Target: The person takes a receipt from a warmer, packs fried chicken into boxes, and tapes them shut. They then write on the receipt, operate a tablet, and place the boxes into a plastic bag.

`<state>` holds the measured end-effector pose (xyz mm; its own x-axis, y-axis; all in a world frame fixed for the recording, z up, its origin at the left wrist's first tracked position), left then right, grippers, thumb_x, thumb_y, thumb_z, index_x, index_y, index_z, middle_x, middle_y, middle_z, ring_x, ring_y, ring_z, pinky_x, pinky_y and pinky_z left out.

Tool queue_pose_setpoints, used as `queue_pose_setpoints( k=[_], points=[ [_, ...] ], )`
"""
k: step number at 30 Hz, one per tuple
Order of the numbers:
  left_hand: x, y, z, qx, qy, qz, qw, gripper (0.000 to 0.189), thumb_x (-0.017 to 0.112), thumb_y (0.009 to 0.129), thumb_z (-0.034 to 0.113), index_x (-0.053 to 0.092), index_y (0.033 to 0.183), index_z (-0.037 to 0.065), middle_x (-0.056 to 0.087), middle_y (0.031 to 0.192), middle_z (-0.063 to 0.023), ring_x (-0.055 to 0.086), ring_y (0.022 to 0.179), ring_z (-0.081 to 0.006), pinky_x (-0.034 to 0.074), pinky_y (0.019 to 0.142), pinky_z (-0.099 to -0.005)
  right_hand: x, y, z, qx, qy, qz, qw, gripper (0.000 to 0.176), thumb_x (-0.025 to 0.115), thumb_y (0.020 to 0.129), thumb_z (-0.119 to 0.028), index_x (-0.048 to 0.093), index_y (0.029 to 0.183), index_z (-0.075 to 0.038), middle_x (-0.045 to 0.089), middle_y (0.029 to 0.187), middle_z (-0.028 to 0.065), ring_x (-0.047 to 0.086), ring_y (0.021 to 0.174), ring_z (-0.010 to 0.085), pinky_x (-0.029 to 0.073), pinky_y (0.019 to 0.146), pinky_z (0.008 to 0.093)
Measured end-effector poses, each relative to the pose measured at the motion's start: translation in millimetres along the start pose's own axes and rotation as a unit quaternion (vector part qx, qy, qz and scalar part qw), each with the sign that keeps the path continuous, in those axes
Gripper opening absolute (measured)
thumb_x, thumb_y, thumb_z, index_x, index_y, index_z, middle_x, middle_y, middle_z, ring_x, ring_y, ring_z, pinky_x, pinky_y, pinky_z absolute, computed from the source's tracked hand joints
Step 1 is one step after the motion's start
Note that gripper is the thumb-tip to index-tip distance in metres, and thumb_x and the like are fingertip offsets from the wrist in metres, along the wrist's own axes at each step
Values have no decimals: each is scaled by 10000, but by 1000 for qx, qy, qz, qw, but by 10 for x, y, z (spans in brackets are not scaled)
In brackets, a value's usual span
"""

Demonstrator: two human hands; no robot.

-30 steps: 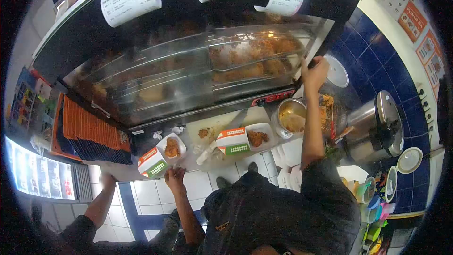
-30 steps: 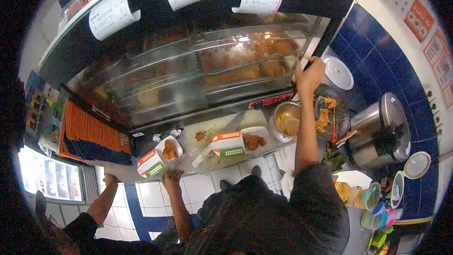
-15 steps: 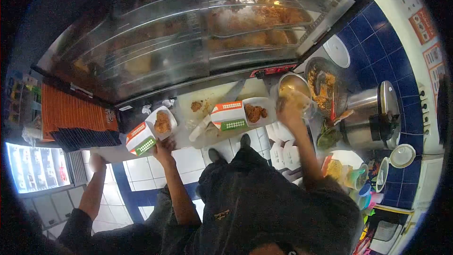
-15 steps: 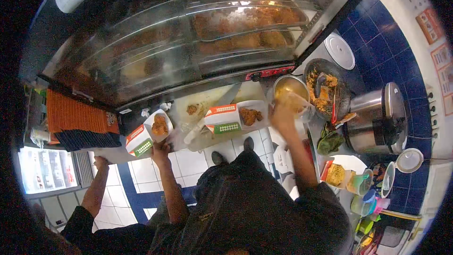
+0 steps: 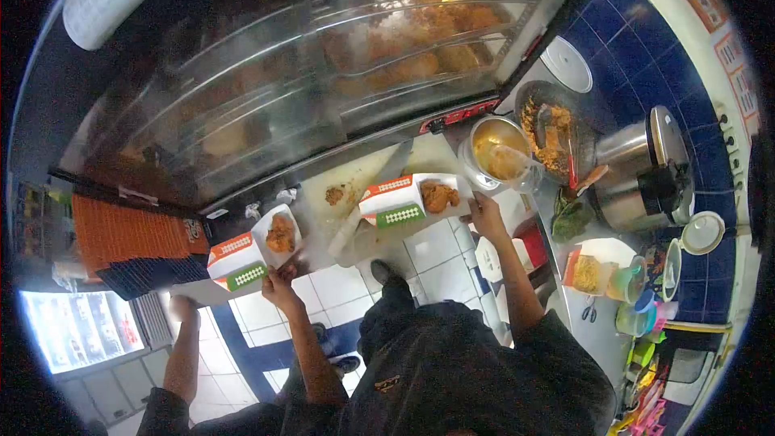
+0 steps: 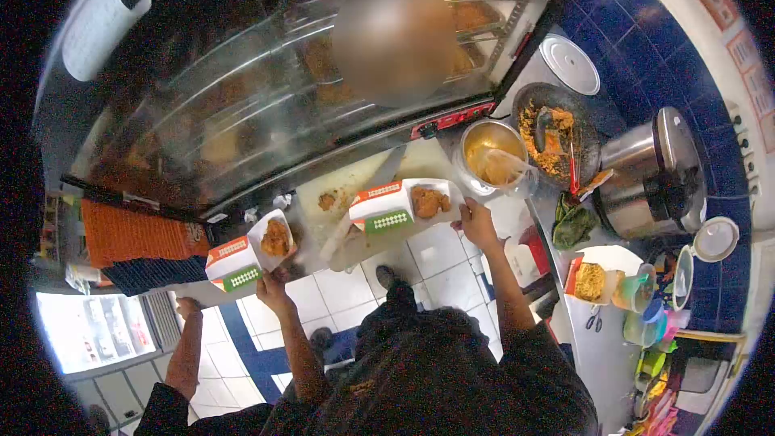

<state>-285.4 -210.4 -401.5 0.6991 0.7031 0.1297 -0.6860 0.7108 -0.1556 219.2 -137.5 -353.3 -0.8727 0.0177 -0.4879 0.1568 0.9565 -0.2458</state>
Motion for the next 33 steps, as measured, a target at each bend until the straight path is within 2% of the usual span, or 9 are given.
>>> queue_pose_setpoints(
  k=[7,12,13,16,19,23,25,29,33],
  points=[
    [106,-219,391,12,-8,-53,999,339,572,973,307,587,872,-16,666,760,-129,649,632,-168,560,601,-287,-265,-1097,128,4,204,87,975,274,438,999,-97,523,1156,111,663,869,168,698,661,201,591,577,280],
    [222,-766,770,60,-2,-159,985,311,573,977,269,580,839,-10,655,746,-122,637,620,-168,538,579,-280,-518,-2695,225,12,241,197,950,278,439,998,-86,508,1166,125,649,876,163,692,670,204,596,588,283],
    [194,-870,805,84,-20,-238,968,301,565,982,271,586,853,-1,655,746,-122,625,623,-159,532,587,-277,-533,-3116,278,31,226,210,951,279,447,998,-95,514,1165,118,641,872,167,697,679,214,594,591,295],
    [43,-1473,1201,68,-7,-307,949,297,553,987,271,593,877,-2,654,760,-118,620,642,-157,527,600,-275,-457,-4497,138,43,237,329,913,245,453,999,-107,544,1088,103,644,831,166,702,679,217,585,593,303],
    [6,-1972,1492,68,64,-443,892,307,532,996,280,595,896,-3,655,776,-112,618,652,-163,527,613,-283,-138,-5776,139,68,243,433,866,255,454,1002,-129,555,1051,100,647,791,157,704,675,214,580,594,300],
    [-306,-2912,1699,-20,84,-586,806,296,508,1001,267,589,942,-11,655,779,-121,630,651,-182,539,614,-302,313,-7676,-127,157,235,565,775,281,421,1006,-135,562,1072,100,670,802,155,708,665,216,590,590,307],
    [-460,-3693,1589,-80,103,-657,742,281,508,997,239,578,971,-32,652,771,-139,649,663,-201,553,608,-309,481,-8559,200,210,248,620,714,284,419,1008,-134,563,1081,100,674,800,152,707,661,214,593,598,305],
    [-48,-5265,1071,-107,113,-762,629,280,520,989,211,569,923,-56,645,758,-163,661,628,-209,565,574,-302,46,-9257,1064,231,231,737,592,304,403,1006,-128,558,1091,120,681,817,177,708,650,221,598,578,300],
    [52,-6720,710,-135,138,-841,506,289,525,987,220,586,921,-54,649,711,-147,653,588,-204,551,554,-288,-634,-9792,1664,206,242,787,529,302,412,985,-116,549,1085,133,672,795,189,701,632,222,598,574,306]
  ],
)
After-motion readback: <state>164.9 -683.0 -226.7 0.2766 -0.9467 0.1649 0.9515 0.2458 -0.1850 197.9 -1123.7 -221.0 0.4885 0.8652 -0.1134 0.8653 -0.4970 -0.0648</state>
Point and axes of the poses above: each hand's wrist, its own y-axis towards the middle knuckle, its own x-axis out of the palm, z = x × y, the point moved 3 cm from there along y, towards the middle knuckle
